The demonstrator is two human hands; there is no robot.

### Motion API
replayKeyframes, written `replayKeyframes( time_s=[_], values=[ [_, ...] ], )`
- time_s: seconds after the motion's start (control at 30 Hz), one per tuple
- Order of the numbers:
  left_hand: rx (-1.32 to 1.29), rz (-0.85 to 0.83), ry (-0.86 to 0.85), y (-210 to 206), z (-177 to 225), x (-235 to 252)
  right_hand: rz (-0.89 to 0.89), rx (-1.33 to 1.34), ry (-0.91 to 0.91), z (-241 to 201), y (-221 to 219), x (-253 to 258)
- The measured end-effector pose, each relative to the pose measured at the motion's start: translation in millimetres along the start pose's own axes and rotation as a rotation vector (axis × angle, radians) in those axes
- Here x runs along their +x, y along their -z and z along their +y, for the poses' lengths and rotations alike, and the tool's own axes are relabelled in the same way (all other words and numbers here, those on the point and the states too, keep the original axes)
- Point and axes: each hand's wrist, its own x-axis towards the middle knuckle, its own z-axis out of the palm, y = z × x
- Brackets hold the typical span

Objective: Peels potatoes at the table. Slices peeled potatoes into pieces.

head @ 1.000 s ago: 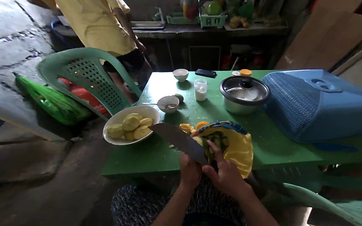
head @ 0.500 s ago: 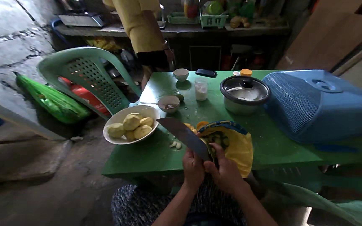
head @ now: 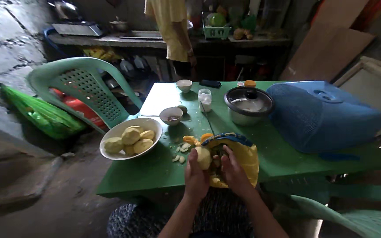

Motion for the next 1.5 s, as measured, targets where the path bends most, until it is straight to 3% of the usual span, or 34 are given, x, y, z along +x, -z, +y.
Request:
replayKeyframes(
  time_s=[0.2,0.37,0.6,0.9,1.07,1.5],
  values=[
    [-0.138,0.045,0.095,0,11,6,0.005,-0.245,0.162,-2,-9,-18],
    [-0.16,-0.003,-0.018,10,-1,-1,0.092,-0.521,0.376,-5,-19,-34],
    [-0.129,0.02,-0.078,6,-2,-13,0.163,-0.644,0.428,-4,-23,-35],
    [-0.077,0.04,-0.148,5,-9,-14,0.001,-0.498,0.332,-8,-14,-33],
    [-0.038,0.025,-0.183,6,-11,-12,0.018,-0.449,0.339,-3,-14,-32],
    [0.379,-0.122,-0.228,19,-7,-6,-0.122,-0.058,0.128,-3,-1,-10]
  ],
)
